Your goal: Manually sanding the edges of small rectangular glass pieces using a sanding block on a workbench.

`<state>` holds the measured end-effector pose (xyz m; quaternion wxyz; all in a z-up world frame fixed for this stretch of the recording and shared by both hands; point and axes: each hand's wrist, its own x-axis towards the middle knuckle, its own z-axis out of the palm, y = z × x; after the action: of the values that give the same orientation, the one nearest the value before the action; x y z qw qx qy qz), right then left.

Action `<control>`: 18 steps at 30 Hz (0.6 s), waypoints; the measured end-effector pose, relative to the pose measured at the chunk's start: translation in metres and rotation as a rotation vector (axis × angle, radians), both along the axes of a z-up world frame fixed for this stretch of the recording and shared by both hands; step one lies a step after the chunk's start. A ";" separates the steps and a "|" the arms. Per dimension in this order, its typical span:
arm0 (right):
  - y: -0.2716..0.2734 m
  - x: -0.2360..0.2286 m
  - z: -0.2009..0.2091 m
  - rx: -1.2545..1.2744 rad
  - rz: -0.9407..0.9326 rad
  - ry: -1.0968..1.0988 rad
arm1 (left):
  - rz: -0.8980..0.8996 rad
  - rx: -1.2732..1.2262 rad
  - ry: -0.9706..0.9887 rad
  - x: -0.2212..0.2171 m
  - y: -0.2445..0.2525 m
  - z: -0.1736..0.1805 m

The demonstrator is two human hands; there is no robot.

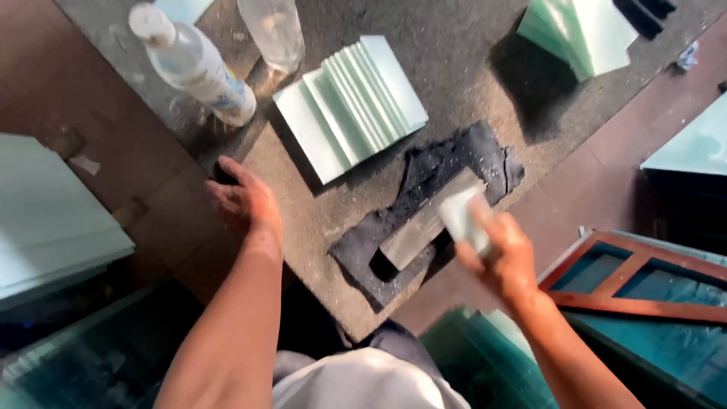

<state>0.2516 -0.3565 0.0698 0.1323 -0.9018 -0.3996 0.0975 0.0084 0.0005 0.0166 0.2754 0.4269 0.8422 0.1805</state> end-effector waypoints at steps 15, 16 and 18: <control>-0.007 0.023 -0.019 -0.018 -0.154 0.078 | -0.173 0.374 -0.033 0.004 -0.001 0.025; -0.005 0.011 0.000 0.124 -0.365 0.163 | -0.268 0.490 -0.107 0.002 0.006 0.028; -0.003 -0.017 0.041 0.285 -0.598 0.240 | -0.386 0.613 -0.198 0.001 0.028 0.033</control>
<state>0.2351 -0.3593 0.1107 0.3256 -0.9336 -0.1090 0.1027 0.0099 0.0286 0.0493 0.2439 0.6211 0.6224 0.4091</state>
